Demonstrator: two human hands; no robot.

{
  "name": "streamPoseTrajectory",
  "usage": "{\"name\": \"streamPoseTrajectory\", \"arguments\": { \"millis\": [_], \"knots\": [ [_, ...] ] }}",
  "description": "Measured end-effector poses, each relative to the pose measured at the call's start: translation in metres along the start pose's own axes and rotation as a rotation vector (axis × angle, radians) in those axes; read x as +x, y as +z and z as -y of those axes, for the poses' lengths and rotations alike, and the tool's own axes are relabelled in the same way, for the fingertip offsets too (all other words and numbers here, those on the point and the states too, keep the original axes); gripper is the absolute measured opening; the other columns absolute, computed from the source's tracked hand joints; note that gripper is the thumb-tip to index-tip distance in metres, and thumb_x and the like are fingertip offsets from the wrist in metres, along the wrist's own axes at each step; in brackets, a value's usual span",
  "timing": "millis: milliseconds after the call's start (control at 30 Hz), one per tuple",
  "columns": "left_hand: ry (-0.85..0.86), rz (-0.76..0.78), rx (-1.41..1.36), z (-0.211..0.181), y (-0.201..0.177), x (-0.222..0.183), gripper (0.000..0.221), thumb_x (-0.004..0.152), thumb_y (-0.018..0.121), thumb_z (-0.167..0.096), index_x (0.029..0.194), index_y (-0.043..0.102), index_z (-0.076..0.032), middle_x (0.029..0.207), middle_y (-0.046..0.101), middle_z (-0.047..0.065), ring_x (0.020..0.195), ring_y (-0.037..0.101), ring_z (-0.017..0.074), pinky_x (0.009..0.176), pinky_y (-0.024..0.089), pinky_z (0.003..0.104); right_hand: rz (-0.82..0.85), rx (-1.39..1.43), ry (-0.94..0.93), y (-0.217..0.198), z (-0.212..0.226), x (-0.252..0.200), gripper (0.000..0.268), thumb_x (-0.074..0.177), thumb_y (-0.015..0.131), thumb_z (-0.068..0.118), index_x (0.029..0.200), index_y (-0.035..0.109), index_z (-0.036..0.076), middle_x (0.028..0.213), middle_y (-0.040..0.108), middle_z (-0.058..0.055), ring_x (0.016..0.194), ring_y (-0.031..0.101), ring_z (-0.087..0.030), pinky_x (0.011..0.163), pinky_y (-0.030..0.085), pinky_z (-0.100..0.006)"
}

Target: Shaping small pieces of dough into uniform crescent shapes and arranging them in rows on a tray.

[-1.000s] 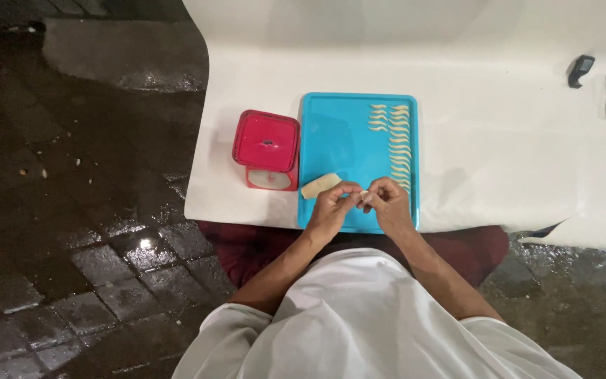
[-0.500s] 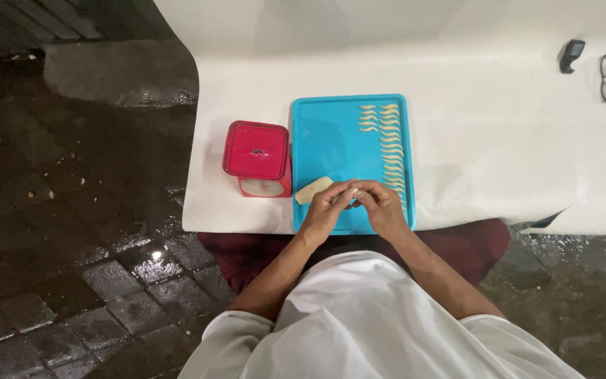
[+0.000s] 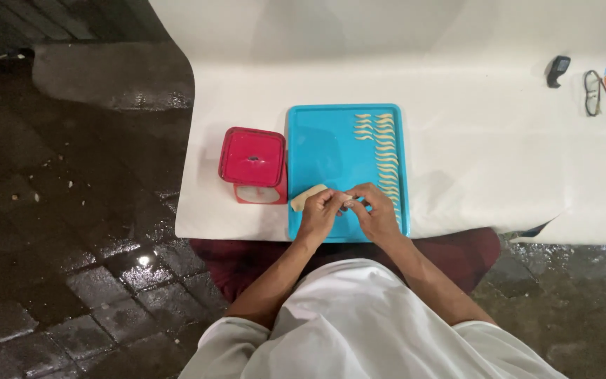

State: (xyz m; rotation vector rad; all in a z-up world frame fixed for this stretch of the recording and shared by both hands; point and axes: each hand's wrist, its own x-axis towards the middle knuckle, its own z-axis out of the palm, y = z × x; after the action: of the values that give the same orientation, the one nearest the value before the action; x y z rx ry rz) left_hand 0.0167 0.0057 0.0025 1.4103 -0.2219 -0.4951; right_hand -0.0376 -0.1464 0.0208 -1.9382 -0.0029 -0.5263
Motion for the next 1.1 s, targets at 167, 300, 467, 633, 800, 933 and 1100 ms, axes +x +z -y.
{"name": "streamPoseTrajectory", "arguments": {
  "millis": [167, 300, 467, 633, 800, 933, 1100],
  "knots": [
    [-0.012, -0.055, -0.079, -0.011, -0.004, -0.006, 0.026, 0.106, 0.068, -0.024, 0.115, 0.074, 0.000, 0.102, 0.076, 0.018, 0.101, 0.072, 0.0236, 0.086, 0.062, 0.037, -0.109, -0.105, -0.045, 0.003, 0.006, 0.001, 0.020, 0.086, 0.087, 0.016, 0.104, 0.082, 0.010, 0.082, 0.075, -0.006, 0.072, 0.072, -0.023, 0.060, 0.059, -0.032],
    [-0.019, -0.004, -0.116, -0.010, -0.003, -0.006, 0.031, 0.106, 0.066, -0.018, 0.127, 0.069, 0.005, 0.115, 0.073, 0.024, 0.111, 0.070, 0.0286, 0.093, 0.063, 0.040, -0.211, -0.123, 0.026, 0.004, -0.008, -0.005, 0.021, 0.087, 0.088, 0.015, 0.105, 0.080, 0.007, 0.078, 0.075, -0.007, 0.066, 0.072, -0.024, 0.059, 0.059, -0.034],
    [0.007, -0.022, -0.095, -0.007, -0.002, -0.003, 0.026, 0.105, 0.068, -0.017, 0.124, 0.071, 0.001, 0.110, 0.073, 0.019, 0.103, 0.069, 0.0221, 0.091, 0.063, 0.040, -0.177, 0.053, 0.155, 0.006, 0.009, -0.003, 0.013, 0.094, 0.080, 0.011, 0.104, 0.080, 0.003, 0.076, 0.076, -0.009, 0.063, 0.068, -0.013, 0.055, 0.057, -0.030],
    [0.043, -0.046, -0.045, -0.001, -0.008, 0.011, 0.018, 0.104, 0.071, -0.019, 0.109, 0.076, -0.002, 0.097, 0.074, 0.015, 0.094, 0.070, 0.0178, 0.082, 0.065, 0.038, -0.144, 0.187, 0.237, 0.010, 0.017, 0.001, 0.020, 0.087, 0.085, 0.006, 0.105, 0.080, 0.000, 0.079, 0.075, -0.010, 0.058, 0.062, -0.011, 0.052, 0.054, -0.028],
    [-0.271, -0.019, -0.573, 0.003, 0.006, 0.003, 0.013, 0.093, 0.078, -0.018, 0.094, 0.069, -0.008, 0.086, 0.065, -0.001, 0.087, 0.067, 0.0141, 0.082, 0.064, 0.032, -0.110, 0.181, 0.101, 0.001, 0.021, 0.001, 0.014, 0.085, 0.086, 0.010, 0.098, 0.084, 0.007, 0.093, 0.067, -0.008, 0.068, 0.056, -0.011, 0.061, 0.050, -0.027],
    [-0.303, 0.069, -0.694, -0.003, 0.000, 0.001, 0.023, 0.092, 0.081, -0.015, 0.108, 0.065, -0.009, 0.098, 0.070, 0.009, 0.084, 0.066, 0.0176, 0.078, 0.060, 0.034, -0.043, 0.313, 0.030, -0.004, 0.014, 0.007, 0.017, 0.082, 0.088, 0.005, 0.098, 0.082, 0.002, 0.105, 0.061, -0.013, 0.079, 0.056, -0.013, 0.084, 0.062, -0.041],
    [-0.250, -0.028, -0.611, 0.038, 0.003, 0.013, 0.014, 0.092, 0.080, -0.007, 0.093, 0.066, -0.003, 0.095, 0.070, 0.014, 0.083, 0.068, 0.0203, 0.080, 0.061, 0.037, 0.031, 0.122, -0.058, -0.005, 0.004, 0.002, 0.026, 0.090, 0.081, 0.014, 0.114, 0.079, 0.006, 0.116, 0.060, -0.012, 0.089, 0.069, -0.025, 0.083, 0.058, -0.040]
  ]
}}
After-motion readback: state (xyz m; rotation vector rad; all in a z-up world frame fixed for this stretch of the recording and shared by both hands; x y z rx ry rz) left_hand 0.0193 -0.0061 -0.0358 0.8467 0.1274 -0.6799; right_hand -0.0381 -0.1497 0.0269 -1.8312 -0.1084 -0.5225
